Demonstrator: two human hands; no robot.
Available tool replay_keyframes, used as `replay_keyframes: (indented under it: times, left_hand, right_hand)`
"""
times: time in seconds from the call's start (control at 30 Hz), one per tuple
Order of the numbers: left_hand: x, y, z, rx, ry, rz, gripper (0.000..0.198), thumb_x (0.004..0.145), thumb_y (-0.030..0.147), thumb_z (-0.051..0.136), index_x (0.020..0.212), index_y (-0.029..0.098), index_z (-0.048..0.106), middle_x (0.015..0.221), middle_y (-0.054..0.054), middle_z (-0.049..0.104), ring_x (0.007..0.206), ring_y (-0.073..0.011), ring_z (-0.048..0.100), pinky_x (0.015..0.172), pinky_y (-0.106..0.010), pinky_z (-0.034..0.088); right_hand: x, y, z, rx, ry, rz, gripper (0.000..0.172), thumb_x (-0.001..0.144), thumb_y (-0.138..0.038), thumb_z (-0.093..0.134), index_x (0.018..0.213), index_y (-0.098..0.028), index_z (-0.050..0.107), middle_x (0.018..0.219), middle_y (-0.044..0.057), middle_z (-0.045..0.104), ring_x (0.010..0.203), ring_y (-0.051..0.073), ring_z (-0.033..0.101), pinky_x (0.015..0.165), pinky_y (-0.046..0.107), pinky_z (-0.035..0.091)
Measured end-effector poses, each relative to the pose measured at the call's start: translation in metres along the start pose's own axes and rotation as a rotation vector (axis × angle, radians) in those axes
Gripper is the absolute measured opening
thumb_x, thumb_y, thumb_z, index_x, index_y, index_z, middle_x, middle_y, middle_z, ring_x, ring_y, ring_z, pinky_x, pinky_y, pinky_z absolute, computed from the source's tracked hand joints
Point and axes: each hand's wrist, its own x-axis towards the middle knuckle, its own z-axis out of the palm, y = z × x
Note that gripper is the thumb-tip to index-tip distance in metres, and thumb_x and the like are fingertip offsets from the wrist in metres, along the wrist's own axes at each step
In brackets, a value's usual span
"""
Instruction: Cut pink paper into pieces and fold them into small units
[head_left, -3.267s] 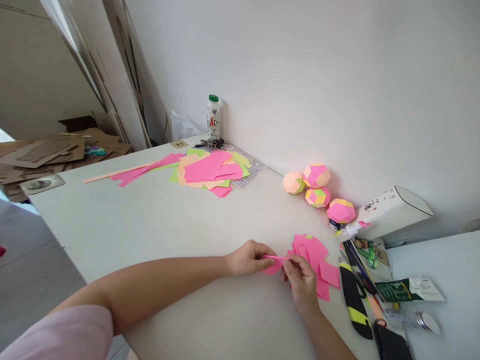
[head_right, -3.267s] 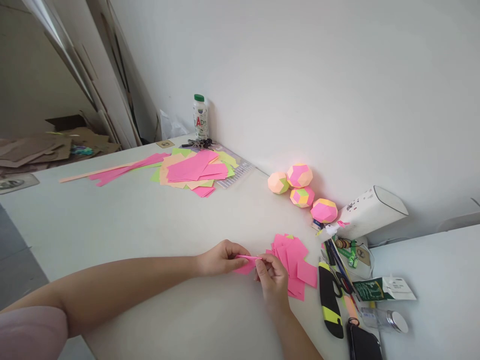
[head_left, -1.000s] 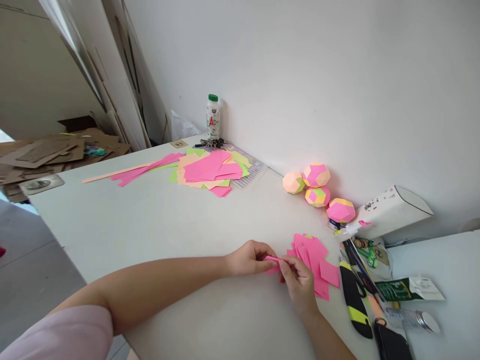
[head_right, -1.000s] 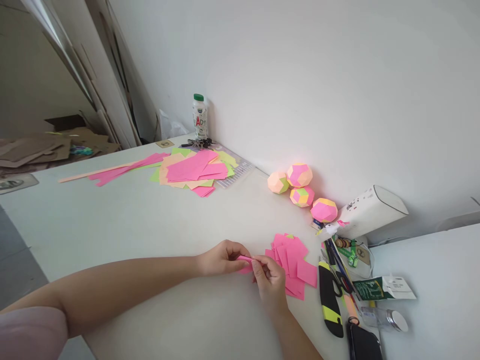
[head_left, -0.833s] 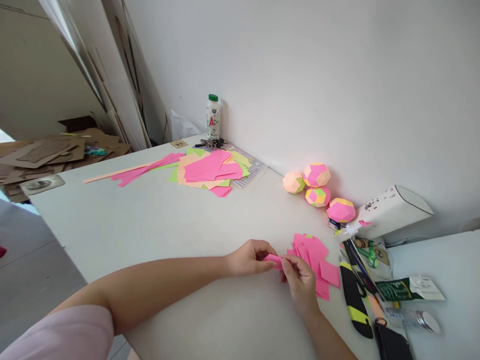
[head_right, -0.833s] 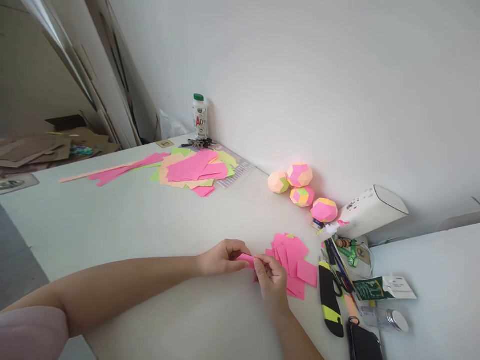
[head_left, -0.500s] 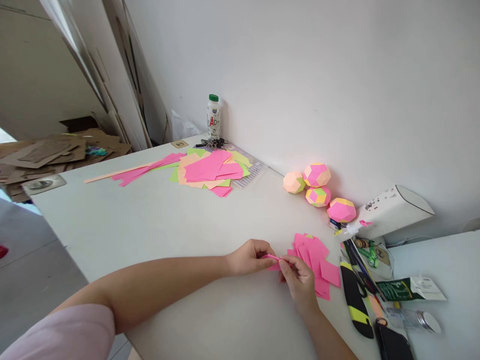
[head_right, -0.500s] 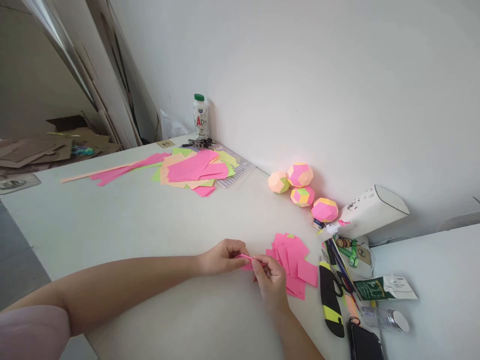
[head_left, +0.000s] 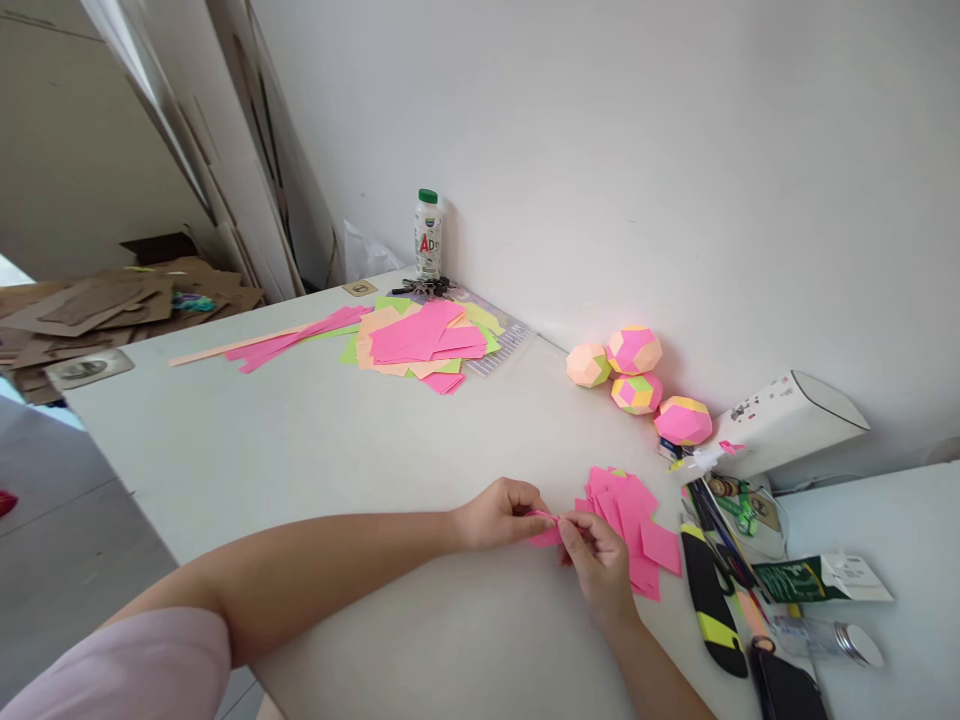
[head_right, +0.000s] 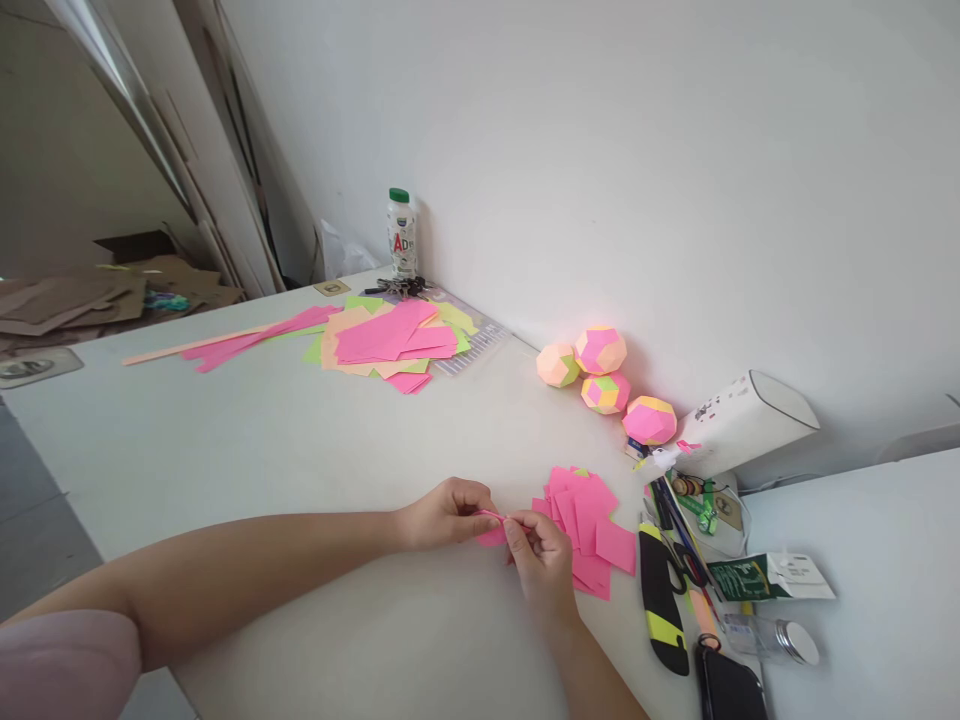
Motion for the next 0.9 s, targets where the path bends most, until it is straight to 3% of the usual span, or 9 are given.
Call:
replay_keyframes:
  times: [0.53,0.73,0.9]
  left_hand:
    - [0.0003,0.0004,-0.0014,-0.009,-0.028,0.066,0.028,0.081,0.036,0.06,0.07,0.012,0.067,0.057,0.003,0.047,0.051,-0.0069,0.042,0.047,-0.02,0.033]
    - [-0.0028,0.0028,-0.0015,0.032,0.001,0.053,0.026,0.082,0.027,0.053,0.062,0.012,0.06,0.057,0.002,0.048,0.054,-0.0086,0.045,0.05,-0.02,0.036]
    - [-0.0025,0.0037,-0.0018,-0.068,0.053,-0.004,0.022,0.079,0.028,0.051,0.063,0.014,0.054,0.053,0.003,0.047,0.048,-0.0079,0.041,0.046,-0.021,0.034]
  right_hand:
    - [0.0003,0.0024,-0.0001,-0.009,-0.001,0.009,0.022,0.083,-0.04,0.062,0.08,-0.018,0.065,0.055,-0.002,0.056,0.048,0.013,0.054,0.047,0.023,0.046]
    - [-0.0007,0.0018,-0.0005,-0.02,-0.002,0.026,0.023,0.083,-0.04,0.062,0.08,-0.018,0.065,0.056,-0.002,0.056,0.049,0.013,0.054,0.048,0.023,0.046]
    - [-0.0009,-0.0011,-0.0003,-0.021,0.008,0.038,0.025,0.082,-0.041,0.062,0.077,-0.017,0.065,0.054,-0.002,0.055,0.048,0.013,0.053,0.047,0.023,0.046]
